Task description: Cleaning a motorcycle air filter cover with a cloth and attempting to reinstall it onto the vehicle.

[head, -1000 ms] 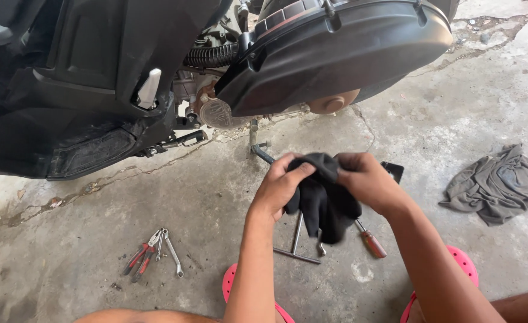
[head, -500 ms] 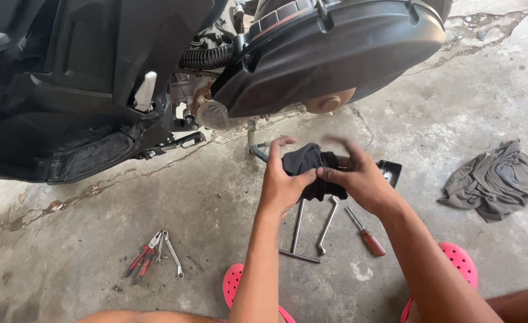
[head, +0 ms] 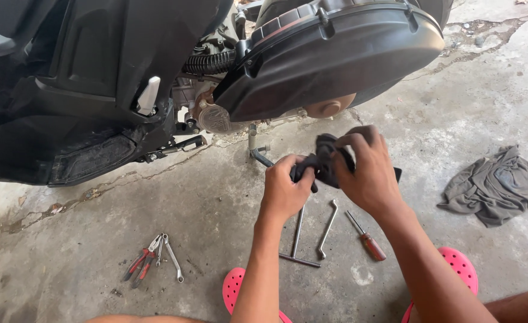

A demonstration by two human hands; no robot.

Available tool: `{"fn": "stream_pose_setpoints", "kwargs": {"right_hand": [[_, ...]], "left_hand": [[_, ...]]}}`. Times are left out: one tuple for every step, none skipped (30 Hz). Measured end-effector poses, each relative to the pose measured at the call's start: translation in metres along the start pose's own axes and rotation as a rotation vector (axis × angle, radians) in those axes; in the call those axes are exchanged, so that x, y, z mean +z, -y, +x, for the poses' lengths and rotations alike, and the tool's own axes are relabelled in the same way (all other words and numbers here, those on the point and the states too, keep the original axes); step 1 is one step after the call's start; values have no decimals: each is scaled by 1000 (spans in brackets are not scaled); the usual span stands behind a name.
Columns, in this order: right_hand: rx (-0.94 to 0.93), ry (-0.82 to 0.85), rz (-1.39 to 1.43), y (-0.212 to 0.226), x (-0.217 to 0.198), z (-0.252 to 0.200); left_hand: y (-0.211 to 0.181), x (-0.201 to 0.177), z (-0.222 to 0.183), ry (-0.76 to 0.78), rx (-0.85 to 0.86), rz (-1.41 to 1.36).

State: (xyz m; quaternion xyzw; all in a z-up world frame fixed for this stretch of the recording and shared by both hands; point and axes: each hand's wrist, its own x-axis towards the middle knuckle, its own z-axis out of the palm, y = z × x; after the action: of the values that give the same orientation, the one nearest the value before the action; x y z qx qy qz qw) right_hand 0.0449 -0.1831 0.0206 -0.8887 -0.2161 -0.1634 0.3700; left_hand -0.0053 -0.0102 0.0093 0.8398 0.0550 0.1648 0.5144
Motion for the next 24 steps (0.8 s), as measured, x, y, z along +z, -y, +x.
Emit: {"fn": "stream_pose_setpoints", "kwargs": {"right_hand": [[-2, 2, 1, 6, 0, 2], [323, 152, 170, 12, 0, 4], [646, 298, 338, 17, -1, 7], [643, 297, 338, 29, 1, 6], [770, 313, 628, 41, 3, 4], [886, 324, 922, 52, 5, 2], [885, 323, 921, 45, 13, 0], [827, 145, 845, 37, 22, -2], [763, -32, 765, 29, 30, -4], [761, -36, 765, 25, 22, 3], [624, -205, 646, 20, 13, 11], [484, -369, 524, 16, 4, 18], [485, -371, 521, 11, -9, 34], [97, -447, 321, 6, -22, 50], [-292, -497, 115, 2, -35, 66], [-292, -498, 113, -3, -34, 76], [-178, -334, -86, -8, -33, 85], [-66, -166, -283, -14, -32, 95], [-64, -166, -284, -14, -21, 101], [-148, -152, -365, -15, -10, 107], [-232, -133, -444, -16, 3, 112], [-230, -128, -444, -9, 9, 116], [-334, -147, -464, -2, 15, 117], [-438, -165, -482, 6, 21, 119]], "left_hand": [[-3, 2, 0, -2, -1, 0], [-7, 4, 0, -54, -35, -28], [-10, 7, 1, -106, -64, -57], [-19, 6, -1, -108, -62, -58], [-28, 6, -4, -34, -72, -87], [-36, 6, -7, 41, -82, -117], [-32, 5, -7, 41, -81, -118], [-28, 5, -7, 104, -36, -216], [-24, 4, -6, 167, 10, -315], [-31, -1, -4, 169, 14, -316], [-38, -6, -2, 139, 48, -419], [-44, -11, 0, 109, 81, -523], [-45, -15, 1, 111, 82, -525], [-46, -20, 1, 80, 98, -546], [-47, -24, 2, 48, 116, -565], [-42, -24, 4, 49, 117, -567], [-37, -23, 6, 35, 98, -557], [-32, -23, 8, 21, 79, -547], [-33, -20, 10, 23, 78, -548], [-33, -18, 11, -24, 106, -462], [-32, -15, 13, -71, 130, -375], [-25, -13, 25, -70, 125, -376], [-17, -11, 35, -147, 210, -118], [-9, -8, 45, -217, 294, 143]]}}
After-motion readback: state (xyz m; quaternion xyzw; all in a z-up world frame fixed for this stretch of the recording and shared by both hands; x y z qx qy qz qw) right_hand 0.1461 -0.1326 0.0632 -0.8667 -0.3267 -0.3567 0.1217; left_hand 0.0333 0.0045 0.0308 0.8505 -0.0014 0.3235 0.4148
